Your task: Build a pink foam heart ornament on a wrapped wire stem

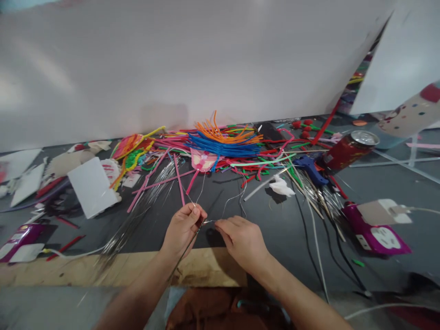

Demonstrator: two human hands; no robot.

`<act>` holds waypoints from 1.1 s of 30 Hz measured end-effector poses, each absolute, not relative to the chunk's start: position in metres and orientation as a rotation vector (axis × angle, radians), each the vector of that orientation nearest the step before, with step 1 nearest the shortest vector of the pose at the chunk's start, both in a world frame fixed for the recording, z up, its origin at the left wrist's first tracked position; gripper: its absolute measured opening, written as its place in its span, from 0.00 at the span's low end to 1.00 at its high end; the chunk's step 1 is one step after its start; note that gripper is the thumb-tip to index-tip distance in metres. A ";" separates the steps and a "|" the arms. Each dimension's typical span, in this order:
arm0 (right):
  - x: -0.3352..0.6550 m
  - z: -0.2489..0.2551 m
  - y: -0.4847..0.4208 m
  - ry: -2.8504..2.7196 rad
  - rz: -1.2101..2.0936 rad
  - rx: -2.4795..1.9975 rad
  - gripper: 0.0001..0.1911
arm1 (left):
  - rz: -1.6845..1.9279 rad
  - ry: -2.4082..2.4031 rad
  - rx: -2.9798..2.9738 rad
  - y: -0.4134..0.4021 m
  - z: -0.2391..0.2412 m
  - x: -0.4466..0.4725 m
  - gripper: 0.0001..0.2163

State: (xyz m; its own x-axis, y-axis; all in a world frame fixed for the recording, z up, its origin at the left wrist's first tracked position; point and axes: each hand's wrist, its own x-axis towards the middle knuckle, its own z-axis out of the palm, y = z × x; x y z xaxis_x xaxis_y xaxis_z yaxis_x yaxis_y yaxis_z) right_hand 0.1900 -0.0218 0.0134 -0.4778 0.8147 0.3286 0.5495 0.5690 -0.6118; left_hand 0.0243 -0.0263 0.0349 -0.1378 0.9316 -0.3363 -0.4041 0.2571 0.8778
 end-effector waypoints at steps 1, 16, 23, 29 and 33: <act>0.190 0.013 -0.022 -2.224 0.520 -1.092 0.11 | 1.272 1.191 0.602 -0.027 0.035 0.024 0.12; 0.217 0.035 -0.051 -2.745 0.577 -1.404 0.10 | 1.344 1.102 0.541 -0.019 0.043 0.002 0.08; 0.237 0.036 -0.060 -2.736 0.517 -1.530 0.08 | 1.447 1.032 0.620 -0.012 0.060 -0.023 0.05; 0.274 0.045 -0.056 -2.646 0.532 -1.534 0.11 | 1.496 1.037 0.596 -0.011 0.058 -0.031 0.05; 0.303 0.048 -0.051 -2.525 0.481 -1.623 0.13 | 1.584 1.018 0.535 -0.004 0.053 -0.032 0.06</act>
State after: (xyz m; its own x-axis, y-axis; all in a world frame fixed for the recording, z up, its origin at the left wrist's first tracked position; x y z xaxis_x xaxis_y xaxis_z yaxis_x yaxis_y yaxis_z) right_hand 0.3029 -0.0509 0.0480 -0.4263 0.9006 -0.0841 0.8684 0.3815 -0.3168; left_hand -0.0323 -0.0042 0.0530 -0.2742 0.9451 -0.1776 -0.5538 -0.0042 0.8326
